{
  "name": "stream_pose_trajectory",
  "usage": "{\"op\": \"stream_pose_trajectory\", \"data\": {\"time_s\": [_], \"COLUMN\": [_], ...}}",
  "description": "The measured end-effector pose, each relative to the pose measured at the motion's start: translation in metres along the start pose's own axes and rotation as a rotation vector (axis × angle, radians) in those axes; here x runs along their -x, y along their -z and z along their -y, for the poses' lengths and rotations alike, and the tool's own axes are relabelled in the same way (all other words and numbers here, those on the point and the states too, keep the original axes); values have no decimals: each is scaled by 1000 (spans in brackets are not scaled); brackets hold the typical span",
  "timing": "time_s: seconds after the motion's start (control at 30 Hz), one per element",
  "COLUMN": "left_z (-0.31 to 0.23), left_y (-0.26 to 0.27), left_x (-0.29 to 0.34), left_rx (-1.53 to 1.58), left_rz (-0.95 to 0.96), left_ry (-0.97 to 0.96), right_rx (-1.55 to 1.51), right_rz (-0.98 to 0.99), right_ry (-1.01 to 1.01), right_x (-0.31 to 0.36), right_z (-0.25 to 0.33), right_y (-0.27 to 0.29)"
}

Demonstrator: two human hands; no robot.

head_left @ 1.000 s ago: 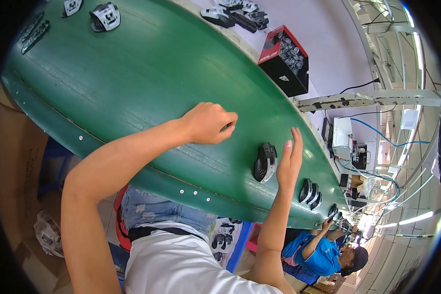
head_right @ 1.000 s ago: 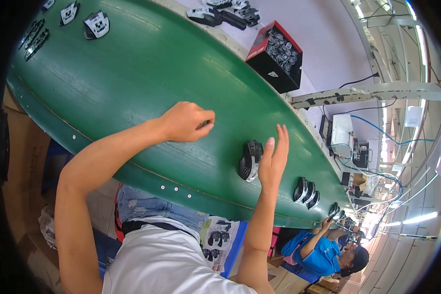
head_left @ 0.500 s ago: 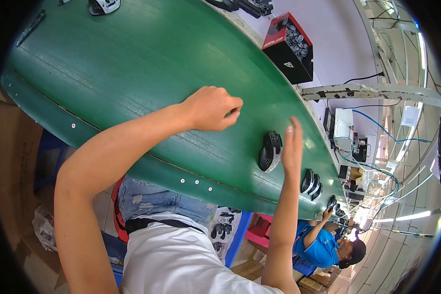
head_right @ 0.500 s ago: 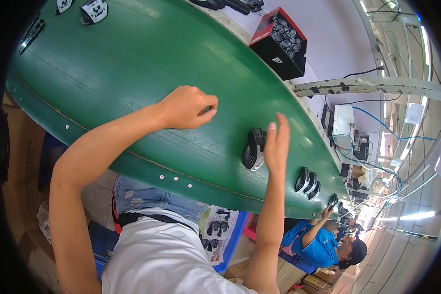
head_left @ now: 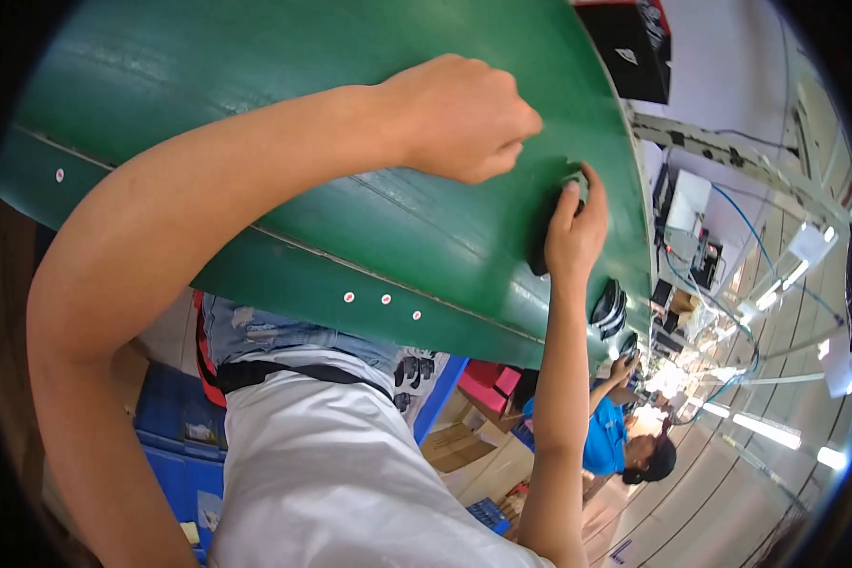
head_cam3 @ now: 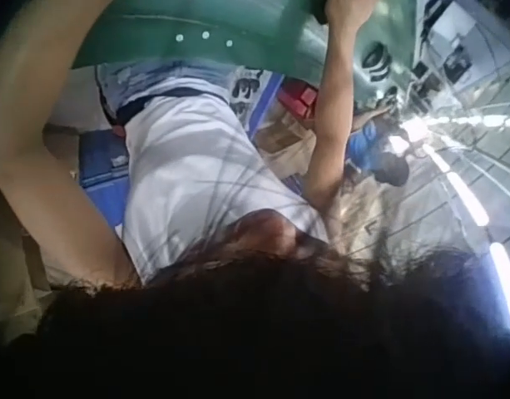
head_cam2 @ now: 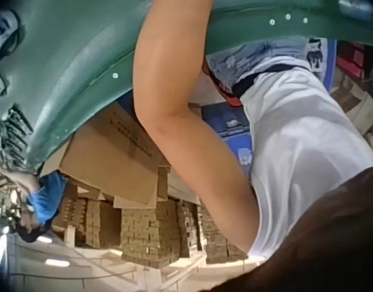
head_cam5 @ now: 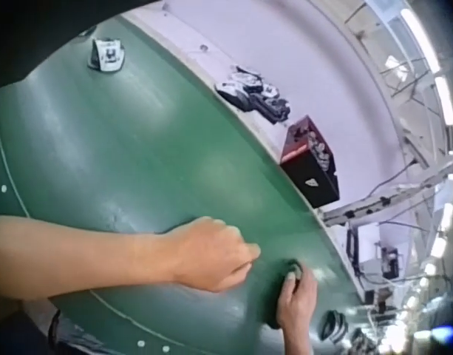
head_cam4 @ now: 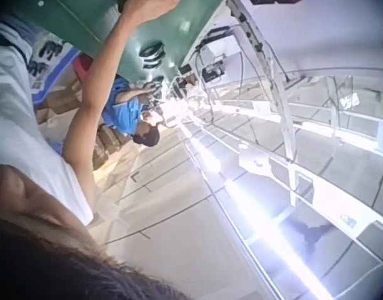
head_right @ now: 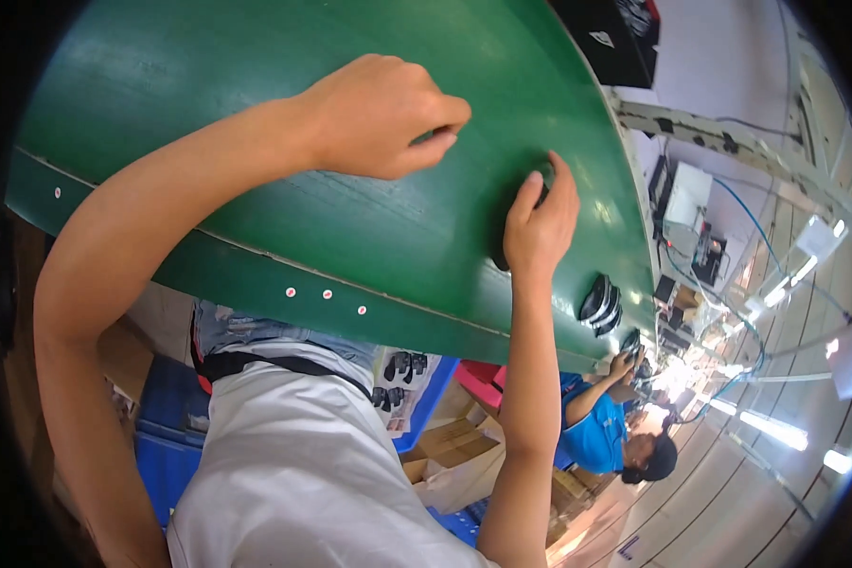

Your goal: The person assembles computer mice by hand, fitting circuit boards, weights, and plastic housings into mouse shells on a conveyor belt.

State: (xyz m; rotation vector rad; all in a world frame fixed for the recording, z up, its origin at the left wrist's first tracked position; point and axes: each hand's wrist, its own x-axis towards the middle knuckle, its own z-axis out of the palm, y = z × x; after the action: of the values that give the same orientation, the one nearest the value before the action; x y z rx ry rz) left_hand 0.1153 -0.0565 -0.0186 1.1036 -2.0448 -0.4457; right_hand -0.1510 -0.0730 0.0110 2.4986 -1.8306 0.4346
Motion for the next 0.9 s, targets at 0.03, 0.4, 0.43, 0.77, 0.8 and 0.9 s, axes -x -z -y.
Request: {"op": "stream_pose_trajectory", "data": {"time_s": [0.03,0.4,0.43,0.77,0.8,0.9], "left_z": [5,6,3,2,2,1], "left_y": [-5,-4,-5,-6,-5,-3], "left_x": [7,5,4,19,18,7], "left_rx": [11,162,164,161,158,186], "left_rz": [-60,-98,-80,-51,-46,-58], "left_ry": [-6,51,49,93,108,92], "right_rx": [-111,-38,-27,-512,-549,-522], "right_rz": [62,135,149,-45,-74,-96], "right_ry": [-98,99,92,-199,-197,-227], "right_x": [-3,-31,-34,-9,-2,16], "right_z": [7,-53,-51,-49,-54,-66], "right_y": [1,-11,-8,-15,-12,-12]}}
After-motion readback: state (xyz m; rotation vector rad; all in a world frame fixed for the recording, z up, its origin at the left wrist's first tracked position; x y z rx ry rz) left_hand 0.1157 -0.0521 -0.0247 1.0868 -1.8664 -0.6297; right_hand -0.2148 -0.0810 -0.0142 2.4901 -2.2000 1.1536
